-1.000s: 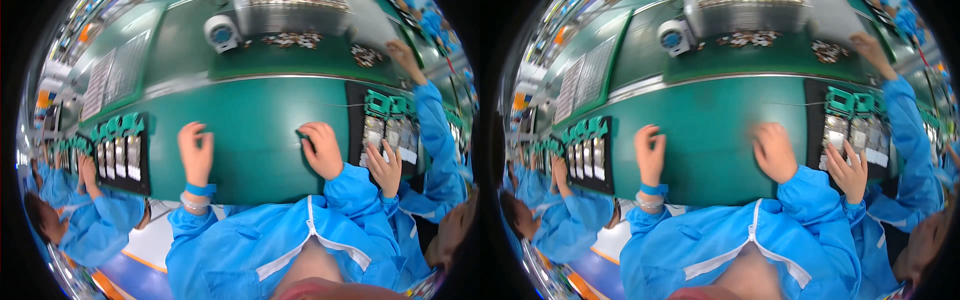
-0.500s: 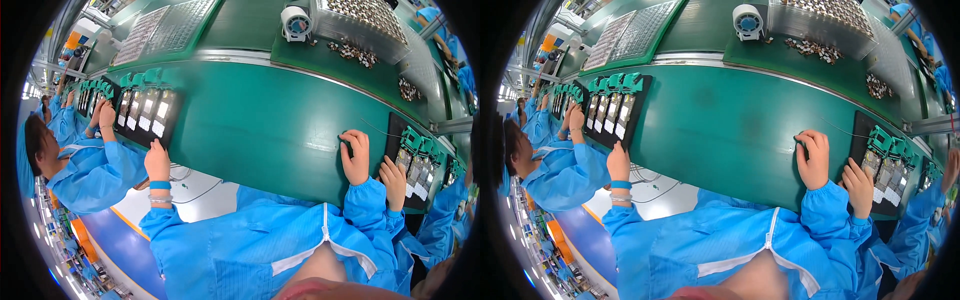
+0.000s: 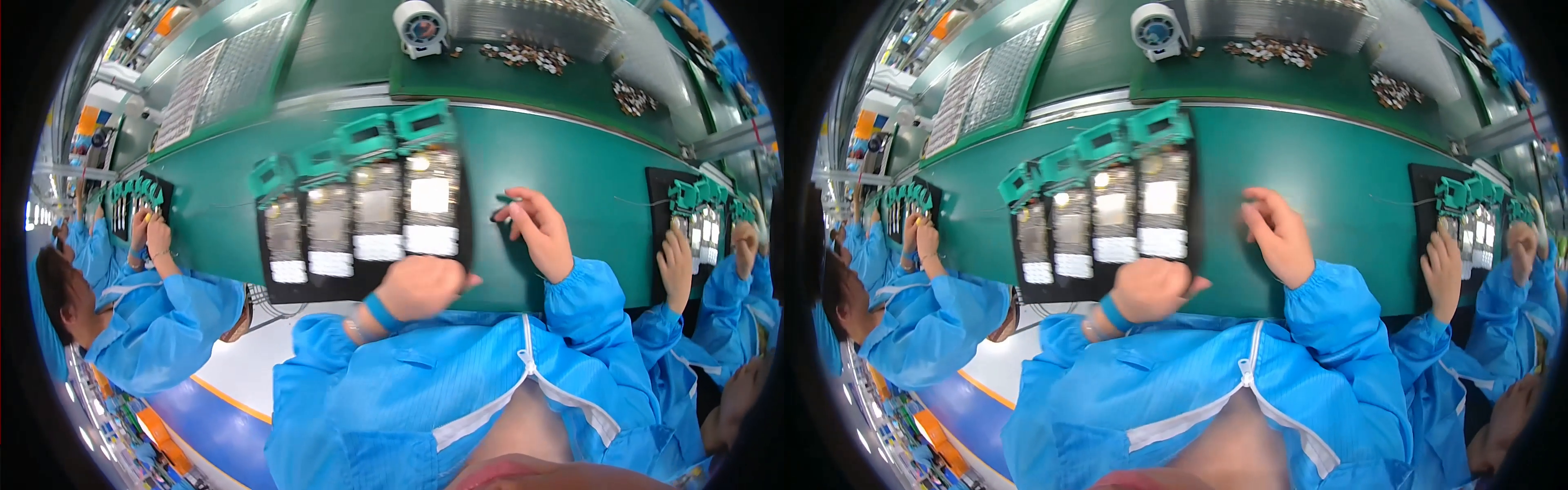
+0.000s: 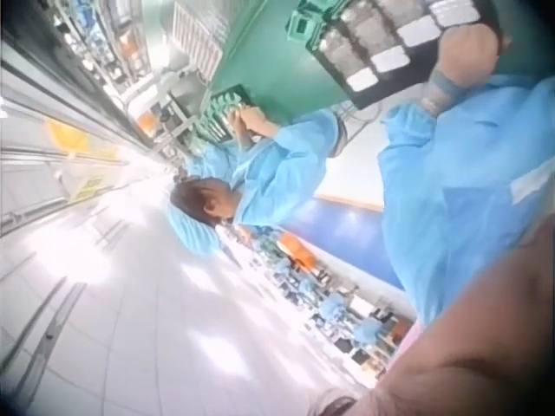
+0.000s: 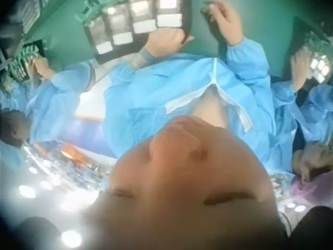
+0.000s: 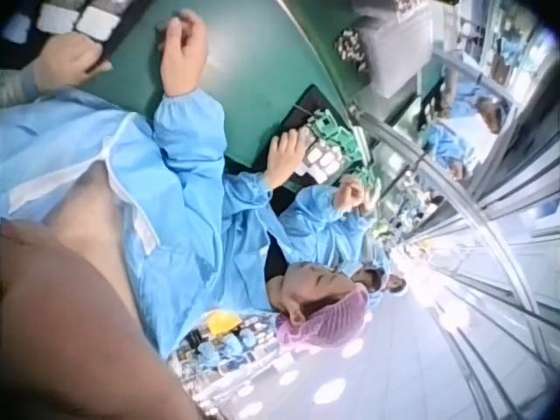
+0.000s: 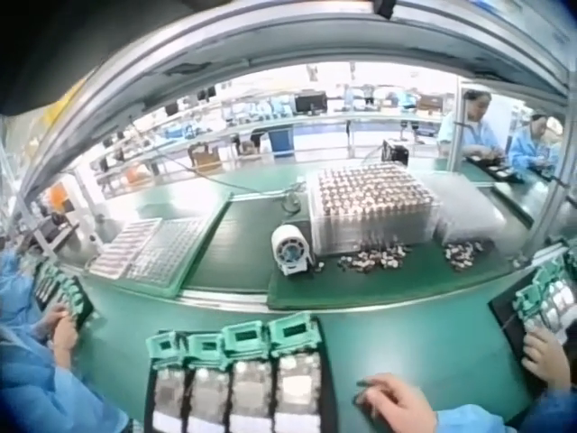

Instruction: The person assembles electronic components by placing batteries and circuit boards into plastic housings by hand.

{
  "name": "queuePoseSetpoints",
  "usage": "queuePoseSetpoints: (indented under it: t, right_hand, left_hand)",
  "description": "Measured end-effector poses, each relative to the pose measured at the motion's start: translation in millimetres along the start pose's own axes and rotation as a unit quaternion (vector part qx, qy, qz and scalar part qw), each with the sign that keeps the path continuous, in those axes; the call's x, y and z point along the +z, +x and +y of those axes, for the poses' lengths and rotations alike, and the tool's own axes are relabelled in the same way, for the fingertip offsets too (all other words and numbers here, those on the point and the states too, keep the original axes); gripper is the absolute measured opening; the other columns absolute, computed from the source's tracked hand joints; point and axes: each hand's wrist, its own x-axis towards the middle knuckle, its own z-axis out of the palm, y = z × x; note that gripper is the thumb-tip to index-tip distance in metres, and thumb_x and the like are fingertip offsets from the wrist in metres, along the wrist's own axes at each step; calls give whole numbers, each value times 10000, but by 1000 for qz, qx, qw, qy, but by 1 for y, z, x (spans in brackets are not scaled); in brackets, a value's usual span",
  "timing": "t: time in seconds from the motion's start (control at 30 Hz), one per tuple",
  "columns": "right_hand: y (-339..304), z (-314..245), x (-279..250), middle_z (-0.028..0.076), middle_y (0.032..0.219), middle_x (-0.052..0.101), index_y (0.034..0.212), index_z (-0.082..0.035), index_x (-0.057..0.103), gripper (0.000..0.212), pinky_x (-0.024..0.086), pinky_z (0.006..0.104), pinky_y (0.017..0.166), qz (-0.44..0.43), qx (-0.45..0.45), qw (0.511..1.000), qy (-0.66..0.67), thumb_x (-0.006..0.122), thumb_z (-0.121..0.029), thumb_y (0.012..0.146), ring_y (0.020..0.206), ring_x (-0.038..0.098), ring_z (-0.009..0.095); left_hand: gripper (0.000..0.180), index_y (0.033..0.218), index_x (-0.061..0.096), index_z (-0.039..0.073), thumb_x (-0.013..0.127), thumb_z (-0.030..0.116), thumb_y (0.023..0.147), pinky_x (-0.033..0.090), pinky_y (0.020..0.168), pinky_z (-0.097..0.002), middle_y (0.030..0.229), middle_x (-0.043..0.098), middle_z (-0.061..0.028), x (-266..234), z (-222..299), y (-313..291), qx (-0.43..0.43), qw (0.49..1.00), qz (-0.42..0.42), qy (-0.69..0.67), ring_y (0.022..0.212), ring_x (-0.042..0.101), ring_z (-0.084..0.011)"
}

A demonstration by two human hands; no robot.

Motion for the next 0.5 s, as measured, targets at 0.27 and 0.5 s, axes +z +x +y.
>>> queuePoseSetpoints:
  t: [0.27,0.5]
  right_hand:
    - [-16,2,-53,42,952,607,1068,31,552,302,419,214,749,165,-14,970,179,470,-233,947,853,538,86]
    - [-41,12,-96,95,1088,583,1185,68,472,339,414,244,860,220,-5,975,-20,511,-140,920,987,539,123]
  left_hand:
    - [314,655,497,101,676,348,729,401,450,-271,554,408,-6,44,62,64,180,965,42,-186,508,491,-147]
    - [174,804,553,59,616,221,802,442,508,-388,693,556,-115,-5,-5,55,-136,976,18,-167,610,561,-295]
